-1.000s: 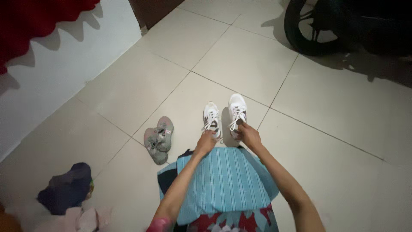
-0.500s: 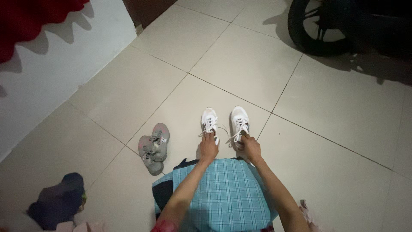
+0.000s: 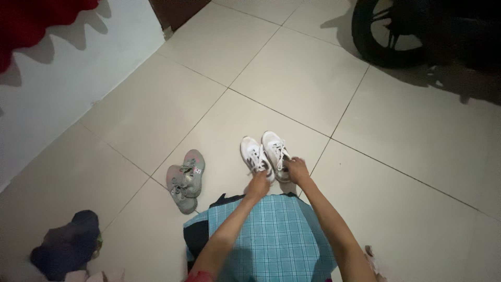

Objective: The person unlaces a pair of white sneakers and a pair of gray sneakers, then relaces each shoe. They remove the laces, thread them back through the eyelets, and tie the laces on both pairs.

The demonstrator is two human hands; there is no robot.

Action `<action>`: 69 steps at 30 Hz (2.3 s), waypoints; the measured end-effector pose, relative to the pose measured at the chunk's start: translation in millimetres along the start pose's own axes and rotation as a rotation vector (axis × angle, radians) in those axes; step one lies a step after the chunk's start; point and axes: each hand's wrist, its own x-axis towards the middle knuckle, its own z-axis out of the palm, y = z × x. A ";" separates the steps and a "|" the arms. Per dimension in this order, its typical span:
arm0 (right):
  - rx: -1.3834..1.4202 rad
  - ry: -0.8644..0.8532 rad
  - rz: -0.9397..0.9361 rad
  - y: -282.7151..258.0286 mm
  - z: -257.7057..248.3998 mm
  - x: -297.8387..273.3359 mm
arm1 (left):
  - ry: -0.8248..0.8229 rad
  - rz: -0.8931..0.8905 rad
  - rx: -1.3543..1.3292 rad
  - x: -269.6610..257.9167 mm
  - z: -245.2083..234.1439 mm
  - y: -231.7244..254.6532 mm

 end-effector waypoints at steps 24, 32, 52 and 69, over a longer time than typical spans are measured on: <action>0.111 0.023 0.351 -18.5 14.9 78.0 | -0.140 -0.155 -0.904 41.3 -16.8 -7.2; -0.124 0.431 0.195 -62.0 6.0 64.1 | 0.064 -0.269 -0.199 1.2 -48.1 -42.6; 0.360 -0.199 -0.177 -347.0 75.9 60.7 | 0.351 -0.581 0.404 -152.6 -187.9 -140.4; 0.438 0.303 0.031 -209.5 -119.0 -97.4 | 0.476 0.058 -0.038 -135.3 -207.7 27.0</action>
